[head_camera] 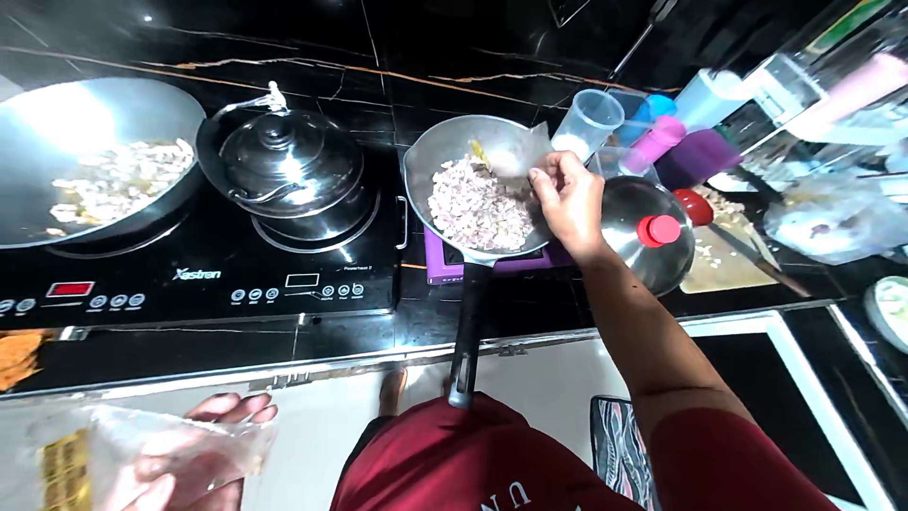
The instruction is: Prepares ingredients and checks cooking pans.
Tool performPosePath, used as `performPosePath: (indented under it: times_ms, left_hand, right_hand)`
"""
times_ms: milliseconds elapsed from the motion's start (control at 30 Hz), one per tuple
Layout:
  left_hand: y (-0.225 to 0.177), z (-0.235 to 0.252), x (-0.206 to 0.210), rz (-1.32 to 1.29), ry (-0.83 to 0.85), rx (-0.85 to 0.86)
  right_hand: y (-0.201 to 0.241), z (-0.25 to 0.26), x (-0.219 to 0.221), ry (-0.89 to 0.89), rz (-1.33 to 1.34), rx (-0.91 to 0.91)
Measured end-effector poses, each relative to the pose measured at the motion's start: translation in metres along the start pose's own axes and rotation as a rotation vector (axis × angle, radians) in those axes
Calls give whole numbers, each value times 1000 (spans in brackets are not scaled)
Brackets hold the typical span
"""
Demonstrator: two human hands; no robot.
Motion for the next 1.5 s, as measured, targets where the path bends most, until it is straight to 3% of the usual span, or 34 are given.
performPosePath:
  times_ms: [167,233,367,500,767,1033,1133,1333,1500]
  left_hand:
    - [11,-13,12,-4,-31,1]
    - [16,-16,19,-12,-34,12]
    - [23,-29,25,-26,-53,13]
    - [16,-35,24,-2,-72,30]
    - [1,-21,0,-13,18,50]
    - [-38,-7,-65,-42,104,55]
    - [-57,-7,-97,-55,119,73]
    - [-72,-19,-160,-146,46,111]
    - [-86,-34,-218,-41,-108,91]
  right_hand:
    - [-10,29,19,68,109,37]
    - [-14,42,16,19,145,31]
    - [-23,58,22,83,94,36]
    - [-30,68,8,35,75,40]
    - [-34,35,-25,-15,-146,102]
    - [-14,-15,-42,-160,-199,295]
    - [-17,-25,-33,-179,-32,448]
    - [-11,-51,-19,-522,880,715]
    - [89,-18,16,-398,916,709]
Point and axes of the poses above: each hand's wrist, its own z-axis towards the middle knuckle, its own x-axis out of the palm, y = z × x, the point moved 8 cm from there along z, towards the middle knuckle, and after that the axes turned 10 degrees about y, right-handed, at the moved point
